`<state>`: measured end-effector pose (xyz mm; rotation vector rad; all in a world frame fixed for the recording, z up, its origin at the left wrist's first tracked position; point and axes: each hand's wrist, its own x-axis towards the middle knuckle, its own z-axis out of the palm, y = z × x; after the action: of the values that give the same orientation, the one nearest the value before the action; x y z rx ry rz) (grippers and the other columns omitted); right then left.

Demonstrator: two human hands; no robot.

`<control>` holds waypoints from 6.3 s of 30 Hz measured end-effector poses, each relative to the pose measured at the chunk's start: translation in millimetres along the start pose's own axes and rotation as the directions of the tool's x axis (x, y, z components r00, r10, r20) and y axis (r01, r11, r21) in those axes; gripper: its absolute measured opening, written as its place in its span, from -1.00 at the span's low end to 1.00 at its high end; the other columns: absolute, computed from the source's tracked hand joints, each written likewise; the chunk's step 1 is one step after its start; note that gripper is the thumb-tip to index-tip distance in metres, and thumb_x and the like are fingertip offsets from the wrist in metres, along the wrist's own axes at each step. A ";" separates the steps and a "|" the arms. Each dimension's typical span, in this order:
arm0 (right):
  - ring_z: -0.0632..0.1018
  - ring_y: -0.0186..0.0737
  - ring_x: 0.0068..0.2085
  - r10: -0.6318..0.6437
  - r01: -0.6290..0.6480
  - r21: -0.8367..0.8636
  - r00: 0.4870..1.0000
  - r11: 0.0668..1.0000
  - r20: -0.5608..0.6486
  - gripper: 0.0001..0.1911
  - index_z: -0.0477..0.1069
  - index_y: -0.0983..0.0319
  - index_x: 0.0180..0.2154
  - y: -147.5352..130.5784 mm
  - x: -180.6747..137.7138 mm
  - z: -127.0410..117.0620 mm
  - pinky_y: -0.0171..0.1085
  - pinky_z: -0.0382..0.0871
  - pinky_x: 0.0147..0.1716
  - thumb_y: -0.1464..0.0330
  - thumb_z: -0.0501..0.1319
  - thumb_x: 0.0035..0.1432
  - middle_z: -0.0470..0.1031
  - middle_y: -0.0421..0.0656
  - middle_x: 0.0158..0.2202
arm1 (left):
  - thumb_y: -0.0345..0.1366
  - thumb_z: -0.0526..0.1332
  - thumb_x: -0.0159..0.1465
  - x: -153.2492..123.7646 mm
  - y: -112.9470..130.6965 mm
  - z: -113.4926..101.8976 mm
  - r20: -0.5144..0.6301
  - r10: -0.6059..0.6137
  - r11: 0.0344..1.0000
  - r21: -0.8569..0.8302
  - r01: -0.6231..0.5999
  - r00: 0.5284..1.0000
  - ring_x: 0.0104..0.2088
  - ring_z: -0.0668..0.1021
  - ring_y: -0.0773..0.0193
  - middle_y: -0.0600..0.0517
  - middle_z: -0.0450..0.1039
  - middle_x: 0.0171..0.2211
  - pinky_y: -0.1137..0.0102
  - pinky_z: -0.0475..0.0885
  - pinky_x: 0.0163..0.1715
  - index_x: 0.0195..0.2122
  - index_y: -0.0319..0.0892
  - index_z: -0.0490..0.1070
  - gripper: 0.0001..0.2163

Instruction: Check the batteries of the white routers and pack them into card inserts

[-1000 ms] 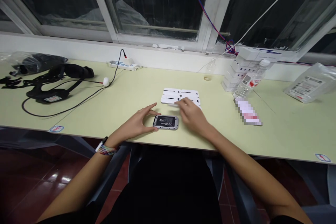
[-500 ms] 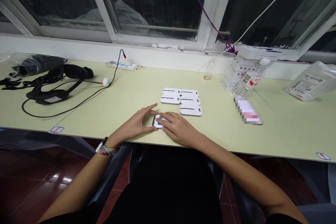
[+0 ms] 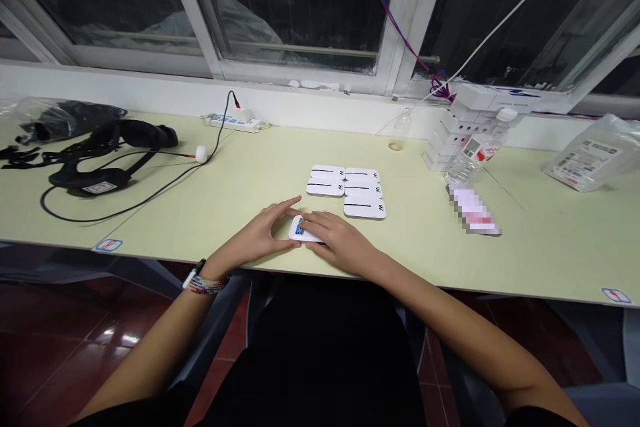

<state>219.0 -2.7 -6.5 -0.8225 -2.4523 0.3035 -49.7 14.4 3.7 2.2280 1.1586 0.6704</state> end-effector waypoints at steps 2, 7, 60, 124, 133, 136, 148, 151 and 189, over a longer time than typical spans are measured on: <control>0.39 0.07 0.51 -0.002 0.002 -0.014 1.000 1.000 0.013 -0.49 0.35 0.04 0.48 -0.3 -2.6 -0.4 0.29 0.36 0.46 0.24 0.14 0.60 0.39 -0.04 0.50 | -0.03 0.46 0.37 0.0 -0.1 0.1 -0.002 0.020 1.000 0.002 -0.020 1.000 0.42 0.41 -0.13 -0.02 0.45 0.40 -0.01 0.31 0.42 0.60 0.21 0.07 -0.14; 0.30 0.03 0.56 0.013 -0.012 -0.029 0.999 1.000 0.038 -0.45 0.28 0.05 0.51 -0.3 -5.8 -0.9 0.29 0.27 0.52 0.28 0.13 0.59 0.32 -0.06 0.54 | -0.07 0.48 0.36 0.5 -2.7 1.6 -0.019 0.062 0.998 0.003 -0.062 0.998 0.42 0.42 -0.10 -0.01 0.45 0.41 0.01 0.27 0.45 0.57 0.21 0.12 -0.18; 0.75 0.06 -0.01 -0.008 0.005 -0.032 0.996 0.999 -0.087 -0.54 0.44 0.20 0.33 1.6 -14.0 -10.7 0.04 0.74 -0.08 0.45 0.16 0.48 0.71 0.06 0.11 | -0.22 0.18 0.59 -1.9 1.2 -0.8 0.008 0.277 0.952 0.134 -0.276 0.961 0.31 0.54 -0.04 -0.02 0.65 0.18 -0.05 0.43 0.34 0.25 0.06 0.58 -0.70; 0.44 0.17 0.42 0.382 -0.381 -0.032 0.915 0.924 0.126 -0.52 0.49 0.17 0.34 117.9 101.4 -33.6 0.20 0.32 0.42 0.24 0.15 0.50 0.43 0.06 0.43 | -0.16 0.10 0.60 5.2 -8.9 7.6 -0.068 0.066 0.943 0.331 -0.040 0.995 0.41 0.36 -0.16 -0.13 0.40 0.39 -0.17 0.25 0.40 0.34 -0.03 0.41 -0.65; 0.60 0.08 0.05 0.037 -0.056 -0.161 0.992 0.985 -0.117 -0.66 0.58 0.21 0.09 79.8 75.6 -29.4 0.02 0.52 0.05 0.31 0.08 0.52 0.63 0.07 0.06 | -0.16 0.12 0.58 5.5 -7.2 5.2 -0.066 0.046 0.955 0.296 -0.025 0.997 0.38 0.38 -0.15 -0.11 0.42 0.36 -0.10 0.26 0.39 0.41 -0.02 0.30 -0.60; 0.57 0.04 -0.09 -0.094 0.090 -0.223 0.996 0.971 -0.007 -0.68 0.62 0.18 -0.06 60.3 51.1 -25.6 0.00 0.51 -0.09 0.29 0.08 0.53 0.61 0.03 -0.09 | -0.15 0.11 0.59 5.0 -6.1 5.0 -0.056 0.052 0.954 0.298 -0.033 0.997 0.38 0.38 -0.13 -0.11 0.43 0.36 -0.09 0.25 0.39 0.42 -0.02 0.28 -0.60; 0.57 -0.04 -0.10 -0.191 0.204 -0.167 0.978 0.965 0.088 -0.69 0.58 0.26 0.10 34.3 17.7 -21.7 -0.09 0.49 -0.16 0.29 0.26 0.41 0.59 0.05 -0.04 | -0.11 -0.02 0.63 1.2 -0.1 -0.5 -0.065 -0.074 0.981 0.175 0.084 0.995 0.45 0.31 -0.16 -0.15 0.39 0.44 -0.14 0.19 0.44 0.61 -0.03 -0.05 -0.43; 0.55 -0.14 -0.26 -0.149 0.156 -0.111 0.986 0.981 0.073 -0.71 0.58 0.27 0.07 34.1 22.5 -15.2 -0.17 0.43 -0.29 0.35 0.16 0.48 0.64 -0.04 -0.20 | 0.05 0.04 0.63 -1.7 -0.9 -2.6 -0.046 -0.066 0.990 0.118 0.071 0.997 0.47 0.30 -0.16 -0.11 0.36 0.46 -0.08 0.23 0.43 0.62 0.09 -0.08 -0.39; 0.60 -0.15 -0.27 0.057 0.047 -0.246 0.914 0.968 0.402 -0.69 0.57 0.23 0.01 10.8 14.9 -68.1 -0.25 0.29 -0.33 0.52 0.25 0.24 0.68 0.00 -0.05 | -0.17 0.35 0.44 3.4 3.5 -1.1 -0.047 0.130 0.974 0.192 -0.119 0.990 0.32 0.52 -0.03 0.03 0.60 0.24 -0.05 0.37 0.39 0.29 0.07 0.49 -0.61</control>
<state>251.7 17.8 52.5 -0.9490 -2.9258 0.1805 -46.7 15.8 7.3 2.4723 1.1606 0.7074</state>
